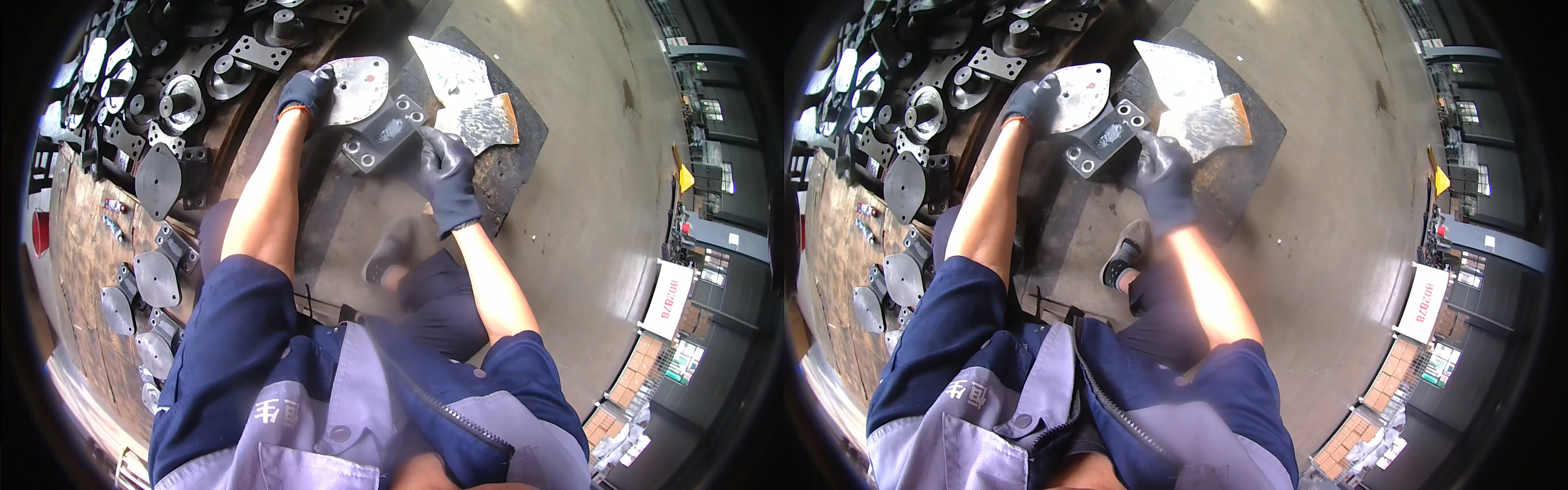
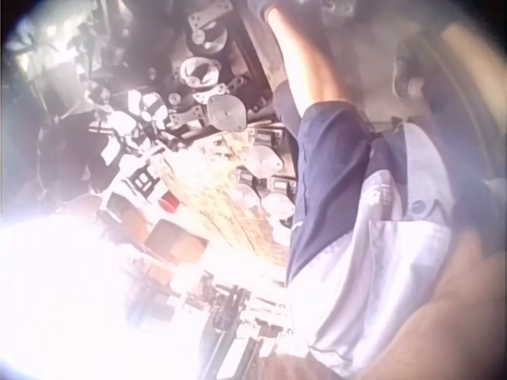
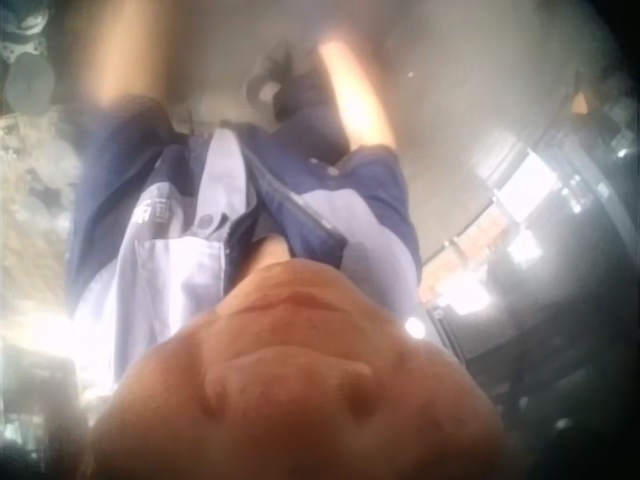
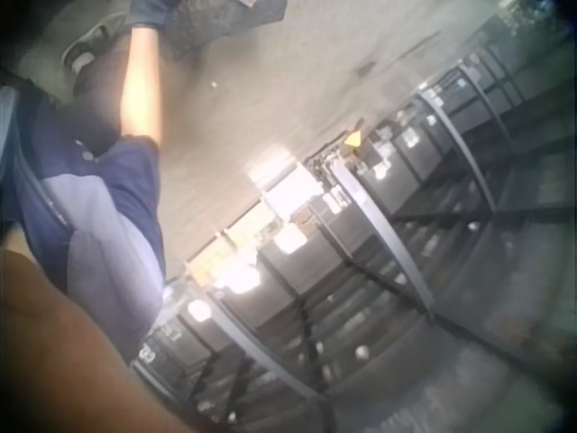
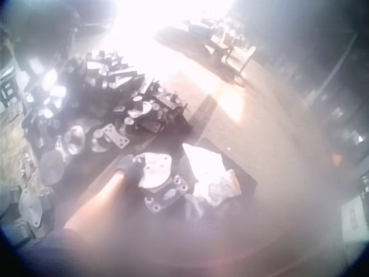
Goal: The person scrapes metal parts with a handheld tool while crouched on the floor. They repeatedly pick up parts, scrape them, and place them back on a wooden pallet.
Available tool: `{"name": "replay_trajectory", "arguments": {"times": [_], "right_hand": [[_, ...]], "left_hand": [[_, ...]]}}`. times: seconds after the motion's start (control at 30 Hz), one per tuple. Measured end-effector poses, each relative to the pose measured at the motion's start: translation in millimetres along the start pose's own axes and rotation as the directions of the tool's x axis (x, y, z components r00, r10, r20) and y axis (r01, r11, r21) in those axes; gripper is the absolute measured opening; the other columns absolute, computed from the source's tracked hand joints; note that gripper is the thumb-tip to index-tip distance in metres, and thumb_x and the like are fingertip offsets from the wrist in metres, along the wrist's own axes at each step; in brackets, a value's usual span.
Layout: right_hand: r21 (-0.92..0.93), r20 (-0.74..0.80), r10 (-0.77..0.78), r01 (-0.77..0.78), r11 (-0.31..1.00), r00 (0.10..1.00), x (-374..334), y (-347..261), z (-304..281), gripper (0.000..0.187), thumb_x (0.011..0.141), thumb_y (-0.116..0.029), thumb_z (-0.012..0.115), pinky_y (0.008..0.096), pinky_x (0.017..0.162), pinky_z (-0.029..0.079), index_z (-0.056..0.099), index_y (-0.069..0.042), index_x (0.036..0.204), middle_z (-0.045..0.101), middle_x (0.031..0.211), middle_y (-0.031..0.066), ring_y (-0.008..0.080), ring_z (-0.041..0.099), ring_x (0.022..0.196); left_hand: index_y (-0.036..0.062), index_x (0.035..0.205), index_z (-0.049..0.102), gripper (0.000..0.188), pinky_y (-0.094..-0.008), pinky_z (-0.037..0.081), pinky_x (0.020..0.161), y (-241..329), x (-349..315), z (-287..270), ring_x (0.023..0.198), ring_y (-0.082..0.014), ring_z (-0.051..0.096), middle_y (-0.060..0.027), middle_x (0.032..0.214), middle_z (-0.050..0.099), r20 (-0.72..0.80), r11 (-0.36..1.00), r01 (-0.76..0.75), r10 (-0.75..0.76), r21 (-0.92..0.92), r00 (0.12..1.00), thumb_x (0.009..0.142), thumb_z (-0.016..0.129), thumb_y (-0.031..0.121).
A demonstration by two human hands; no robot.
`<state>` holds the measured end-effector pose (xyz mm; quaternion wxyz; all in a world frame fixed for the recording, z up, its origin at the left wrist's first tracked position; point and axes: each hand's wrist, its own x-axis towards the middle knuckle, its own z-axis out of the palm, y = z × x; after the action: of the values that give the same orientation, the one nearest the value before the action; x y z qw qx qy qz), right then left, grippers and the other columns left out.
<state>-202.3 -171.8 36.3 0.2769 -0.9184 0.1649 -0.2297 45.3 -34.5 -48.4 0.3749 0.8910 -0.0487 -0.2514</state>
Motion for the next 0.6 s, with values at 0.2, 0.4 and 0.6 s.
{"name": "replay_trajectory", "arguments": {"times": [0.2, 0.4, 0.6], "right_hand": [[0.060, 0.050, 0.026, -0.030, 0.998, 0.998, -2.1, -8.3, 3.5, 0.008, 0.081, -0.003, 0.059, 0.0310, 0.054, 0.044, 0.066, -0.002, 0.086, 0.058, 0.066, 0.0118, 0.0238, 0.056, 0.058], [-0.056, 0.160, -0.011, 0.020, 0.998, 0.987, -0.8, -6.2, 7.6, 0.013, 0.086, -0.008, 0.058, 0.0283, 0.051, 0.042, 0.062, -0.001, 0.076, 0.056, 0.062, 0.0082, 0.0176, 0.054, 0.054], [0.063, 0.163, -0.079, 0.070, 0.996, 0.983, -7.2, -5.0, 12.0, 0.010, 0.087, -0.009, 0.055, 0.0279, 0.057, 0.045, 0.056, -0.001, 0.081, 0.055, 0.071, 0.0046, 0.0172, 0.053, 0.061]], "left_hand": [[-0.0019, 0.102, 0.063, 0.058, -0.0402, 0.043, 0.088, 9.7, -14.3, -5.4, 0.105, -0.0367, 0.057, -0.0258, 0.105, 0.059, -0.021, 0.999, -0.016, 0.017, 0.032, 1.000, 0.082, 0.046, 0.049], [-0.0020, 0.103, 0.063, 0.058, -0.0408, 0.043, 0.088, 7.4, -14.2, -5.8, 0.105, -0.0383, 0.056, -0.0263, 0.105, 0.059, -0.014, 1.000, -0.018, 0.019, 0.025, 1.000, 0.083, 0.045, 0.049], [-0.0017, 0.103, 0.063, 0.058, -0.0403, 0.043, 0.088, 5.9, -13.5, -4.9, 0.104, -0.0381, 0.057, -0.0263, 0.105, 0.060, -0.038, 0.999, -0.020, 0.021, 0.029, 0.999, 0.082, 0.046, 0.050]]}}
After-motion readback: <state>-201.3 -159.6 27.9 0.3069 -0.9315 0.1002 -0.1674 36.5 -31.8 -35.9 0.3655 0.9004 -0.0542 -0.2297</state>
